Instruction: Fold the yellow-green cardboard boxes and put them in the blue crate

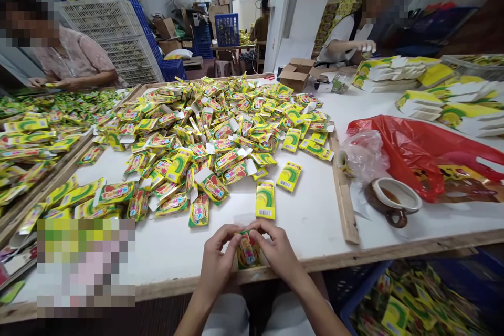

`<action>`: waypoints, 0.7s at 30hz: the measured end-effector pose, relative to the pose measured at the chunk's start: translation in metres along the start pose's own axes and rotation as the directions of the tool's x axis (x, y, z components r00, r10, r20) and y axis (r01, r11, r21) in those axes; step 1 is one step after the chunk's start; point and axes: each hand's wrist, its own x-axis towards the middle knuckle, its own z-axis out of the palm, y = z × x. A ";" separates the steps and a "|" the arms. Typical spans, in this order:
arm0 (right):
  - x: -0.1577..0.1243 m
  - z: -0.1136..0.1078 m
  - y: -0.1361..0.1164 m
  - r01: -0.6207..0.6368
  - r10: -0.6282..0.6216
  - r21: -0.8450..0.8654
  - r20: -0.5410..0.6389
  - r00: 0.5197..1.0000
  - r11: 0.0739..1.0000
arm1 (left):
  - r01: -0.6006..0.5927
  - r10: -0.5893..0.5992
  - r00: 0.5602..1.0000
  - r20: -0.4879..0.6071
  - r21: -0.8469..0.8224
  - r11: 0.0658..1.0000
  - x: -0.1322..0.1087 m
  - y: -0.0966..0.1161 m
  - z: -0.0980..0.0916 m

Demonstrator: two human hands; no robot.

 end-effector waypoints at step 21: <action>0.008 0.003 -0.011 -0.038 0.025 -0.105 -0.117 0.993 0.994 | 0.057 -0.061 0.993 -0.099 -0.046 0.997 0.009 0.014 0.013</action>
